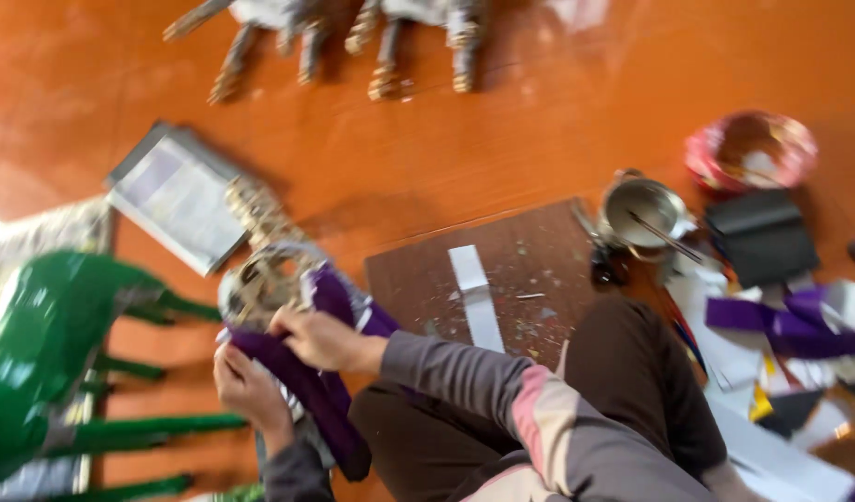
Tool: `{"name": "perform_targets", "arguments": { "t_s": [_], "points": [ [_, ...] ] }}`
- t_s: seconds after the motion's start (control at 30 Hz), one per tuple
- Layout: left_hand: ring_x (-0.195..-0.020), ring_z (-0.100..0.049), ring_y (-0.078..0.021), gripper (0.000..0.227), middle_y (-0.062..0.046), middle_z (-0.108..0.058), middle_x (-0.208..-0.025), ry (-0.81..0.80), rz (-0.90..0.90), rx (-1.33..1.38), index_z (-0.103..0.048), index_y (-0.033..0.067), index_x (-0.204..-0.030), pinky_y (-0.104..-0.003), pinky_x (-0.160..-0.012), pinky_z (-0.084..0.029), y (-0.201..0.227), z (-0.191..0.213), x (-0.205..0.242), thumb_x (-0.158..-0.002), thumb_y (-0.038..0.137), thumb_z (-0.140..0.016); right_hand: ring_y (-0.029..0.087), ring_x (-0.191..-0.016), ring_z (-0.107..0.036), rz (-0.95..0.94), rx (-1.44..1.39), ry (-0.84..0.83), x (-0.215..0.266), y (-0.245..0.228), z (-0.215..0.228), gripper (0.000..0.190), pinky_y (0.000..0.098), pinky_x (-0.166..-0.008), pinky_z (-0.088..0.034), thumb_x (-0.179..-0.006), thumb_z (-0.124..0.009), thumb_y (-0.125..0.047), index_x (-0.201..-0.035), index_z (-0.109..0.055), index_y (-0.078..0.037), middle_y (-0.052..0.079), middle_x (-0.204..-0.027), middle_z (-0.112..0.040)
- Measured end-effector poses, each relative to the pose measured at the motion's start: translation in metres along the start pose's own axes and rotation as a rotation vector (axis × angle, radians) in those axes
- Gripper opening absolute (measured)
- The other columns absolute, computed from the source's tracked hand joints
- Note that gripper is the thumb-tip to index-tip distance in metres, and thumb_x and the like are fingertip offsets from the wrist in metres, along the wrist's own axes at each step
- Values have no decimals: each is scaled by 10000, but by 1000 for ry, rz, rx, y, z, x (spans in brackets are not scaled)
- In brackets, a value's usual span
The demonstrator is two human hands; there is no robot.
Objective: Applying and gluing colored paper strips to decorate large bamboo-frame sculptures.
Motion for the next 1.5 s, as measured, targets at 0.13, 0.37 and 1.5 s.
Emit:
{"name": "perform_targets", "arguments": {
  "t_s": [0.13,0.37,1.5],
  "points": [
    [-1103,-623,-322,373,-200,-650,-1206,-124,-94,-82,-658,-64,-1315,-424,-967,-499,9,-3,0,-1188,264,-532,381,-1021,-709,-10,29,31,2,-4,5,223,437,-823,-557,-948,-626,-30,-1159,-554,-41,195,-1033,-706],
    [-1116,-573,-234,480,-136,-522,-1252,-198,40,48,-624,-44,-1371,-353,-950,-485,0,-8,-3,-1198,376,-473,368,-1004,-712,-47,-39,-29,1,-8,3,230,431,-807,-549,-950,-653,-49,-1137,-522,-27,169,-1024,-701],
    [-1344,-496,-230,710,-69,-382,-1591,-271,491,663,30,216,-1615,-343,-1071,-442,-65,-8,21,-1085,436,-387,411,-1142,-663,201,149,14,17,-33,23,191,449,-996,-544,-1011,-505,-46,-1168,-610,-20,233,-1193,-670]
  ]
}}
Point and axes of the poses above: each hand's wrist, its own x-axis away from the middle knuckle, its own z-axis out of the back of the hand, y = z × x, the point moved 5 cm from there along -x, towards the middle knuckle
